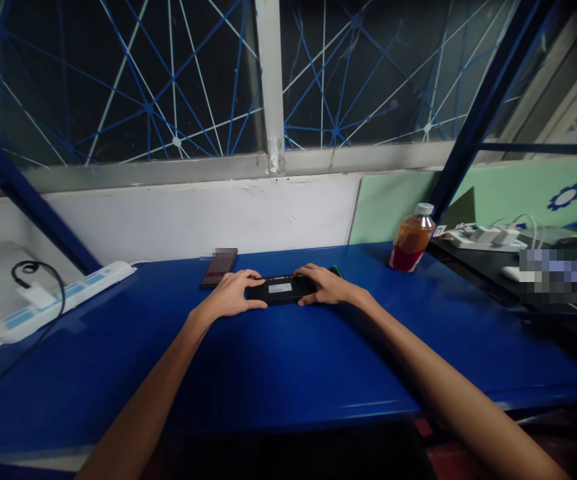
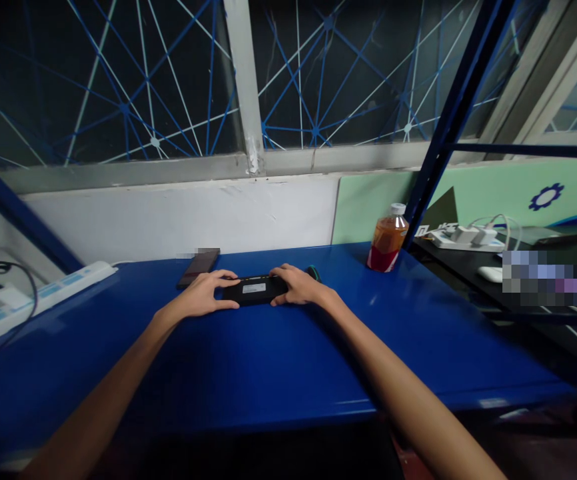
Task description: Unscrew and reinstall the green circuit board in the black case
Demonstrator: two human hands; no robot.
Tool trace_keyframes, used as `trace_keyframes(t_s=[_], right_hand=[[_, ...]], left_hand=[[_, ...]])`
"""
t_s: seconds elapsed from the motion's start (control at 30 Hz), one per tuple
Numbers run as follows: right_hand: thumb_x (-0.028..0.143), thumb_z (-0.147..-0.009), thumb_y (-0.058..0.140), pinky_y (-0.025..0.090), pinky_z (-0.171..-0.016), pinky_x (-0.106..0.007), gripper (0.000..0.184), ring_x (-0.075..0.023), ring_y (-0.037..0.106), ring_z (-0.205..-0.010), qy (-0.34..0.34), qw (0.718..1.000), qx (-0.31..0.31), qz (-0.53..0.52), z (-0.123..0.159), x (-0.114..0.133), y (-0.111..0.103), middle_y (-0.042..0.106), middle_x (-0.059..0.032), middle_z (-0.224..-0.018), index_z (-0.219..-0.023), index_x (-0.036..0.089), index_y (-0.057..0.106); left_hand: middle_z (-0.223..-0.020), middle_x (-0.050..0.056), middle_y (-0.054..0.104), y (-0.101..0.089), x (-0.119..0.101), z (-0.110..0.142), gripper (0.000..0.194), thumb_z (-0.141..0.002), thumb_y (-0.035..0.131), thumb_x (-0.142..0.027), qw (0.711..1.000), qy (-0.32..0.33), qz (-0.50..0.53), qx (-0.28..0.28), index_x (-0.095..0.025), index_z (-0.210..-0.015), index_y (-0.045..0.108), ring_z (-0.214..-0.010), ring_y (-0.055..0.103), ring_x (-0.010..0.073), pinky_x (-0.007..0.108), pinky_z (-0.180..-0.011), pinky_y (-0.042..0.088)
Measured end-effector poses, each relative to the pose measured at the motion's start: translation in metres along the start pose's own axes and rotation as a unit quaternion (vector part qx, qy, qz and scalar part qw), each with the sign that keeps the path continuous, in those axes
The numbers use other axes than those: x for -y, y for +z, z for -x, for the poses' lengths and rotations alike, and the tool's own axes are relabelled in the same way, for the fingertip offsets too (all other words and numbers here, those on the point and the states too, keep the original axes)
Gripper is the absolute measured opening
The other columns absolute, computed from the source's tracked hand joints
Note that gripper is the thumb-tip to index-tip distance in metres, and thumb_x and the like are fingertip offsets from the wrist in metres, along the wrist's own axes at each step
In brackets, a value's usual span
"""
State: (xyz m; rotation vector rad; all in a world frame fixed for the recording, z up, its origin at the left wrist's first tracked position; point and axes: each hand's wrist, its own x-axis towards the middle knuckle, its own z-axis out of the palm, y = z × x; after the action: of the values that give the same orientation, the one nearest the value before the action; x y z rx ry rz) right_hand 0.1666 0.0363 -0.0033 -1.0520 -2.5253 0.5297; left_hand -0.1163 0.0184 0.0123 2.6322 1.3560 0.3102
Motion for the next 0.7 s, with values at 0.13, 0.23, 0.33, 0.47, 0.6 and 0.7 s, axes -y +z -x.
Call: trace_keyframes(t_s=[0.13,0.23,0.33,0.47,0.6,0.7], right_hand=[[0.041,-0.069,0.076,0.043,-0.092,-0.041,0.067,-0.0272,0.054,-0.108,-0.011,1.0,-0.001,-0.001,0.0003,-0.0009,-0.0002,0.053,-0.0132,-0.121,-0.127,0.017,0.052],[0.041,-0.069,0.076,0.043,-0.093,-0.04,0.067,-0.0271,0.055,-0.107,-0.013,1.0,-0.001,0.002,0.0005,-0.0009,-0.0004,0.054,-0.0141,-0.12,-0.126,0.015,0.053],[0.041,-0.069,0.076,0.042,-0.093,-0.04,0.067,-0.0268,0.054,-0.107,-0.013,1.0,-0.004,0.0,0.0005,-0.0009,-0.0003,0.054,-0.0145,-0.12,-0.127,0.014,0.053],[0.039,-0.069,0.076,0.042,-0.091,-0.04,0.066,-0.0264,0.054,-0.106,-0.007,1.0,-0.001,0.0,0.0005,-0.0004,-0.0001,0.053,-0.0133,-0.12,-0.126,0.016,0.051],[0.035,-0.07,0.076,0.043,-0.086,-0.038,0.05,-0.0244,0.055,-0.1,-0.002,1.0,0.002,-0.007,0.0012,0.0005,-0.0007,0.054,-0.0087,-0.113,-0.113,0.021,0.055],[0.037,-0.07,0.075,0.044,-0.083,-0.036,0.044,-0.0232,0.055,-0.095,0.004,1.0,-0.003,-0.002,0.0014,-0.0001,-0.0008,0.056,-0.0073,-0.107,-0.107,0.021,0.055]], left_hand=[[-0.132,0.008,0.053,-0.0005,-0.0001,0.0004,0.065,-0.074,0.058,-0.067,1.0,-0.005,-0.004,0.005,-0.027,-0.125,0.06,-0.115,0.051,0.034,0.046,-0.096,0.038],[-0.132,0.009,0.053,-0.0013,-0.0012,0.0011,0.066,-0.075,0.057,-0.068,1.0,-0.006,-0.007,0.006,-0.026,-0.125,0.06,-0.114,0.051,0.0344,0.045,-0.096,0.038],[-0.133,0.008,0.052,-0.0015,-0.0018,0.0013,0.064,-0.075,0.057,-0.067,1.0,-0.005,-0.009,0.006,-0.027,-0.125,0.059,-0.115,0.051,0.0344,0.046,-0.096,0.038],[-0.132,0.009,0.053,-0.0014,-0.0018,0.0008,0.064,-0.075,0.058,-0.066,1.0,-0.001,-0.013,0.004,-0.026,-0.125,0.06,-0.115,0.051,0.0339,0.046,-0.097,0.037],[-0.133,0.009,0.053,-0.0017,-0.0015,0.0002,0.061,-0.075,0.058,-0.066,1.0,-0.001,-0.018,0.005,-0.027,-0.122,0.062,-0.114,0.052,0.0339,0.047,-0.097,0.037],[-0.133,0.009,0.053,-0.001,-0.0013,0.0,0.062,-0.076,0.056,-0.066,1.0,-0.005,-0.016,0.008,-0.026,-0.123,0.061,-0.114,0.052,0.0347,0.048,-0.097,0.037]])
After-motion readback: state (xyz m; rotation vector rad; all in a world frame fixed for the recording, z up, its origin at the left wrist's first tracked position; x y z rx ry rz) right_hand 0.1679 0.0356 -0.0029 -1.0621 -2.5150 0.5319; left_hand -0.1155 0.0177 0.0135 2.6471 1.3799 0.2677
